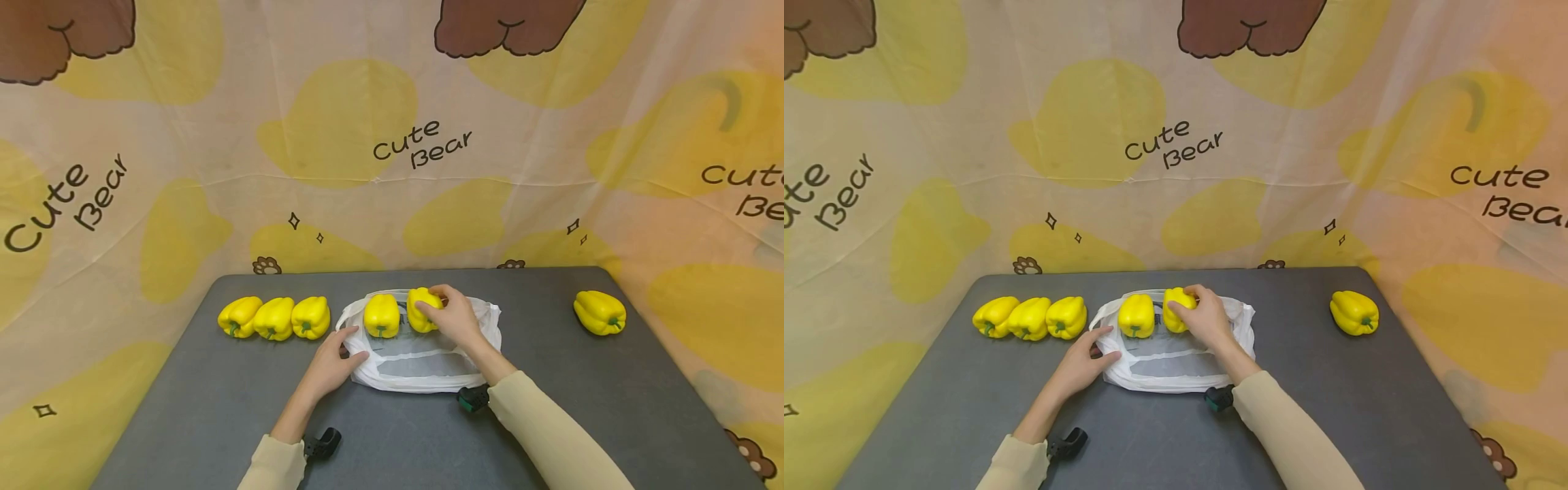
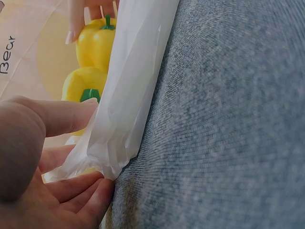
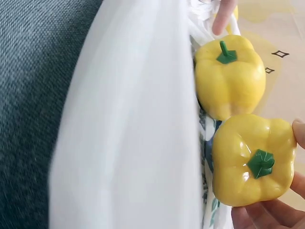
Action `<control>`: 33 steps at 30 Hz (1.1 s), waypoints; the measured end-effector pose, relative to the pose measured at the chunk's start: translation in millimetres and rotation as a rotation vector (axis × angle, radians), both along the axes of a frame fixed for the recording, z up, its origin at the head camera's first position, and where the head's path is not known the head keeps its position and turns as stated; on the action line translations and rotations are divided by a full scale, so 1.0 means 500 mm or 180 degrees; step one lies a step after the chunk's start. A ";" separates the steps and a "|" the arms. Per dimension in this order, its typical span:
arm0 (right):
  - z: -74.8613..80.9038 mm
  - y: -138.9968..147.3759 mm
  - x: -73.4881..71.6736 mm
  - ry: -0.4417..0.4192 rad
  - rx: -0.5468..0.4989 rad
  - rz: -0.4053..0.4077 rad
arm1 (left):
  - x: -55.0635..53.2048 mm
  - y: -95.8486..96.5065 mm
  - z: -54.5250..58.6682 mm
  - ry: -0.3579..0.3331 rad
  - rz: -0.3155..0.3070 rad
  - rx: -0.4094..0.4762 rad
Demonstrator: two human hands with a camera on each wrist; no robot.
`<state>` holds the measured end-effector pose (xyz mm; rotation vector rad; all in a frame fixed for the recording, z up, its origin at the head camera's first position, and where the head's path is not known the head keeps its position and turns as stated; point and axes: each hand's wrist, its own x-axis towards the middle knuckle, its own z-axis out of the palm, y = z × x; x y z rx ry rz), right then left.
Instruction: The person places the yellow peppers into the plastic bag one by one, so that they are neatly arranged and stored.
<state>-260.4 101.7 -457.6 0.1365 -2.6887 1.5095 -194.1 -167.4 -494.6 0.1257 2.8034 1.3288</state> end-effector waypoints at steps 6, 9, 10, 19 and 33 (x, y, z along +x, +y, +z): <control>-0.010 -0.011 -0.002 0.0065 0.0085 -0.0021 | 0.000 0.002 0.001 0.0013 0.0001 0.0004; -0.014 -0.016 -0.002 0.0097 0.0152 -0.0036 | 0.000 0.003 0.002 0.0043 -0.0007 -0.0003; -0.016 -0.018 -0.003 0.0106 0.0173 -0.0038 | 0.001 0.003 0.002 0.0048 -0.0008 -0.0005; -0.017 -0.020 0.007 0.0139 0.0252 0.0079 | 0.001 0.006 0.002 0.0068 -0.0041 0.0016; -0.011 -0.010 0.015 0.0208 0.0481 0.0442 | 0.002 0.000 0.003 0.0099 -0.0038 0.0038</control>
